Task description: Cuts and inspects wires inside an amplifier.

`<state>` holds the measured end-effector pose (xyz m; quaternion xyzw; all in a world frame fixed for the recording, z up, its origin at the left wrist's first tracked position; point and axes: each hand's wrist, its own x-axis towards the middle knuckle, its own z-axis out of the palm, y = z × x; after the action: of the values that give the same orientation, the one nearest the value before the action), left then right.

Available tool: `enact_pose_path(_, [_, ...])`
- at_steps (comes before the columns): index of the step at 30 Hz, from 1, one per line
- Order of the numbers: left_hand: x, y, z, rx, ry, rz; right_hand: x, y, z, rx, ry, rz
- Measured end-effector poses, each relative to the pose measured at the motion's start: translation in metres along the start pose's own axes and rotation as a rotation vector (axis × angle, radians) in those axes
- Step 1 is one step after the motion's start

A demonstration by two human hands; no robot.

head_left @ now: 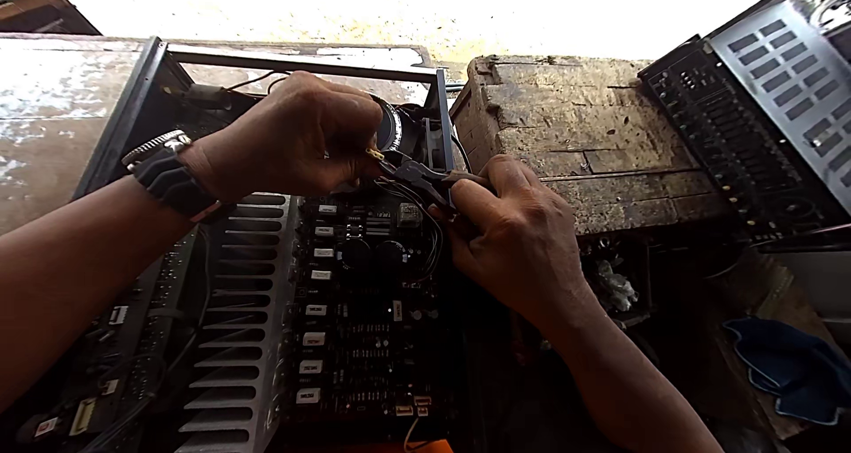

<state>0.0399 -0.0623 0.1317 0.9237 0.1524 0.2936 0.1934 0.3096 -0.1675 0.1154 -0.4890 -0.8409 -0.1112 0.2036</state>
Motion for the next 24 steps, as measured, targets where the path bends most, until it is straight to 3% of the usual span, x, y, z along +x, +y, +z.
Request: enact_pose_path(24, [0.003,0.007,-0.001,0.121,-0.027,0.05,-0.006,-0.009,-0.001,-0.151,0.167,0.033])
